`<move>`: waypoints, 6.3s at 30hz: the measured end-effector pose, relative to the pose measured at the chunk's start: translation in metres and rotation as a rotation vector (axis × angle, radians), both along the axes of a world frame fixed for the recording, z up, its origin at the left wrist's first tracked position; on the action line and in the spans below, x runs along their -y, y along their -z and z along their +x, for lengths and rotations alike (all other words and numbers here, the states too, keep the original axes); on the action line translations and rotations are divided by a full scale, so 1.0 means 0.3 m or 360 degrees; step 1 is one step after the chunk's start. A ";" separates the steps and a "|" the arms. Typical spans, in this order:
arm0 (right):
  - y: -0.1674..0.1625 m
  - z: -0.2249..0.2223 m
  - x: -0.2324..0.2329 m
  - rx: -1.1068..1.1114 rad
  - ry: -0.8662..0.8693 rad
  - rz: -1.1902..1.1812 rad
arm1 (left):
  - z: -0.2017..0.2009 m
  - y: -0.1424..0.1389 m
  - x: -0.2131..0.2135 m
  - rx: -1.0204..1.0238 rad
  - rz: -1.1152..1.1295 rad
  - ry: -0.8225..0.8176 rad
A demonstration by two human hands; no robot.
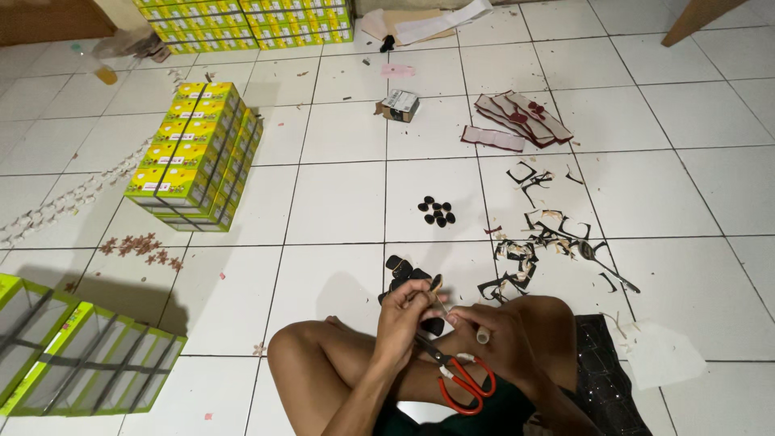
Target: The person sits on the floor assembling small black fabric-covered pieces, holding each piece in the hands and smoothing or trimming its edges, occasionally using a small sanding strip and keeping scissors on the lap. Finished pieces are set on the floor beside the pile of boxes.
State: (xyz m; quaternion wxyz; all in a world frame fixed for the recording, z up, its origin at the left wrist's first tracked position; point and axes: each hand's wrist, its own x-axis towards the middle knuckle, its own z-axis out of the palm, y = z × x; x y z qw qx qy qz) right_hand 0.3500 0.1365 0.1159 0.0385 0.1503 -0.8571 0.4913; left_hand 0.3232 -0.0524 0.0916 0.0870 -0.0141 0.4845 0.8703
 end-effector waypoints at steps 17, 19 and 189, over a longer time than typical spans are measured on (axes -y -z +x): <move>-0.047 0.095 -0.013 -0.0081 0.0212 -0.0007 | -0.018 0.026 0.022 0.0334 0.0366 0.0070; -0.070 0.086 -0.022 -0.0225 0.0116 0.0012 | 0.001 0.000 0.009 0.0064 -0.0276 0.0031; 0.010 0.021 0.045 0.0363 0.0345 -0.0690 | 0.093 -0.102 -0.007 -0.0109 -0.0457 -0.0175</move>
